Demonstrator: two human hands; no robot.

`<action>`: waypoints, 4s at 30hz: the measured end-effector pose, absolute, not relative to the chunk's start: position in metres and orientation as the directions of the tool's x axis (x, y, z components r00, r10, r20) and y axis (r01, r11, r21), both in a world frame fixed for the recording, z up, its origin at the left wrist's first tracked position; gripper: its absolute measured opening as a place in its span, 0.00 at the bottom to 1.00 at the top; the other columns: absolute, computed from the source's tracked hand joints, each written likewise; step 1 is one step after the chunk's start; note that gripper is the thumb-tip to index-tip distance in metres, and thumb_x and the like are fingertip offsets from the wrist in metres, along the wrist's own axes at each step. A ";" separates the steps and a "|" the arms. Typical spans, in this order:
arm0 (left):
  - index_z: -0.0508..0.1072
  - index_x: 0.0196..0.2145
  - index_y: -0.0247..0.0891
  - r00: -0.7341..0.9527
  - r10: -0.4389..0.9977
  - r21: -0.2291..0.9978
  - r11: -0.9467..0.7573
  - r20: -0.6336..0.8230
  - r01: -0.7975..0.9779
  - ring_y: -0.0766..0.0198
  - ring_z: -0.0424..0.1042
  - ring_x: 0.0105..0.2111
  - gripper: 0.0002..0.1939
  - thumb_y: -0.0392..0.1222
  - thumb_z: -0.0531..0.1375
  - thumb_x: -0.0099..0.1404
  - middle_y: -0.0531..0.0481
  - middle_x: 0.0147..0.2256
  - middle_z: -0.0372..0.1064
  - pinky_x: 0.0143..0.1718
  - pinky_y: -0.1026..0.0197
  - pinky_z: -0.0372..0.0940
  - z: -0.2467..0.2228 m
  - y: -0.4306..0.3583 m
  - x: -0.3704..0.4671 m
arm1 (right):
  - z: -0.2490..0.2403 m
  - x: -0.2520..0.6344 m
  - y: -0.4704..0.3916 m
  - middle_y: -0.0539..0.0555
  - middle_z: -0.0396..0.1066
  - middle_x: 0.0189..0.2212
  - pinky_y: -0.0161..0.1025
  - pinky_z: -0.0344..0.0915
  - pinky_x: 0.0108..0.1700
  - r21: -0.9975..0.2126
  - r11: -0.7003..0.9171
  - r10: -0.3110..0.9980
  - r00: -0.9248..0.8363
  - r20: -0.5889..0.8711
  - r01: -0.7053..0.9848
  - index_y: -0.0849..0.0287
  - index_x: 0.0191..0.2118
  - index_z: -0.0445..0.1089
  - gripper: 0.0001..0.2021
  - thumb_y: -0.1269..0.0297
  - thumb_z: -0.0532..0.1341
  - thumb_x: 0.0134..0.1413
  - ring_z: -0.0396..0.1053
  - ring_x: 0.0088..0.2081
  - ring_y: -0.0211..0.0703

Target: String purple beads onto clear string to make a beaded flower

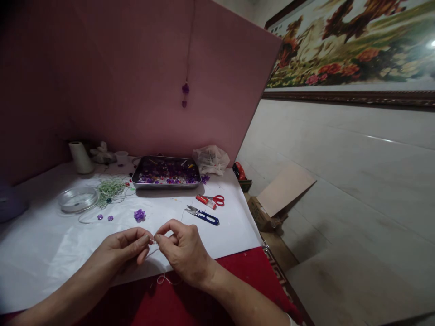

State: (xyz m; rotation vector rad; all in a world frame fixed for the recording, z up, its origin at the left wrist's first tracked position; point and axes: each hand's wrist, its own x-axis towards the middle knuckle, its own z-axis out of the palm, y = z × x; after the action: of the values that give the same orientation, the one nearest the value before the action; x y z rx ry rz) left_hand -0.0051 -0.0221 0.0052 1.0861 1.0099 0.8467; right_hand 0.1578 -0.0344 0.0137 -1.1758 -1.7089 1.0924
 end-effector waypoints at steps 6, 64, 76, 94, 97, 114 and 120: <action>0.69 0.25 0.37 0.366 0.899 0.946 0.302 -0.242 -0.116 0.75 0.48 0.11 0.16 0.54 0.61 0.52 0.57 0.14 0.64 0.14 0.69 0.40 -0.002 -0.022 -0.004 | 0.018 0.157 -0.035 0.42 0.51 0.12 0.29 0.41 0.17 -0.935 0.209 0.955 -0.264 0.133 0.287 0.60 0.31 0.66 0.07 0.63 0.55 0.55 0.44 0.15 0.29; 0.65 0.21 0.37 0.325 0.907 0.922 0.339 -0.268 -0.186 0.73 0.57 0.12 0.14 0.49 0.60 0.55 0.54 0.17 0.66 0.09 0.72 0.53 0.010 -0.029 0.001 | 0.008 0.156 -0.032 0.45 0.59 0.16 0.28 0.48 0.18 -0.934 0.144 0.942 -0.333 0.028 0.328 0.60 0.36 0.64 0.13 0.54 0.53 0.57 0.53 0.16 0.30; 0.66 0.21 0.35 0.327 0.893 0.907 0.379 -0.308 -0.182 0.75 0.56 0.11 0.17 0.50 0.66 0.47 0.55 0.17 0.66 0.09 0.72 0.52 0.009 -0.029 0.001 | 0.005 0.157 -0.029 0.43 0.54 0.14 0.28 0.45 0.18 -0.936 0.169 0.967 -0.237 0.096 0.310 0.58 0.28 0.58 0.13 0.55 0.52 0.58 0.50 0.16 0.30; 0.67 0.20 0.35 0.285 0.879 0.873 0.446 -0.384 -0.199 0.76 0.54 0.10 0.15 0.48 0.65 0.49 0.55 0.14 0.63 0.10 0.73 0.44 0.007 -0.025 -0.002 | 0.016 0.159 -0.032 0.55 0.69 0.30 0.38 0.58 0.39 -0.613 0.444 0.881 -0.193 0.432 0.654 0.59 0.34 0.67 0.11 0.65 0.49 0.61 0.64 0.35 0.42; 0.67 0.21 0.35 0.242 0.886 0.866 0.448 -0.396 -0.221 0.77 0.54 0.11 0.15 0.47 0.66 0.48 0.56 0.15 0.64 0.12 0.73 0.43 0.006 -0.024 -0.003 | 0.020 0.156 -0.036 0.55 0.67 0.32 0.37 0.60 0.39 -0.716 0.492 0.865 -0.180 0.469 0.495 0.61 0.34 0.68 0.11 0.66 0.50 0.61 0.65 0.36 0.41; 0.65 0.16 0.36 0.298 0.891 0.912 0.392 -0.343 -0.123 0.76 0.47 0.09 0.18 0.52 0.63 0.51 0.58 0.09 0.55 0.11 0.70 0.40 0.009 -0.028 -0.002 | 0.002 0.152 -0.029 0.43 0.62 0.14 0.26 0.49 0.14 -0.993 0.024 0.941 -0.337 -0.016 0.112 0.61 0.36 0.62 0.11 0.57 0.54 0.57 0.52 0.11 0.27; 0.71 0.23 0.34 0.377 0.880 0.888 0.394 -0.290 -0.237 0.76 0.52 0.11 0.15 0.51 0.61 0.54 0.55 0.15 0.63 0.10 0.72 0.46 0.012 -0.031 -0.003 | 0.004 0.155 -0.025 0.40 0.53 0.12 0.26 0.45 0.16 -0.997 0.061 0.964 -0.263 0.049 0.037 0.60 0.29 0.60 0.12 0.57 0.57 0.54 0.48 0.14 0.27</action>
State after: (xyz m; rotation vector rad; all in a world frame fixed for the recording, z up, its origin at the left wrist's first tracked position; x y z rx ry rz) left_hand -0.0031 -0.0308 0.0116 0.8710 0.8942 0.8431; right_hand 0.1546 -0.0252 0.0040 -1.0630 -1.4616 1.3369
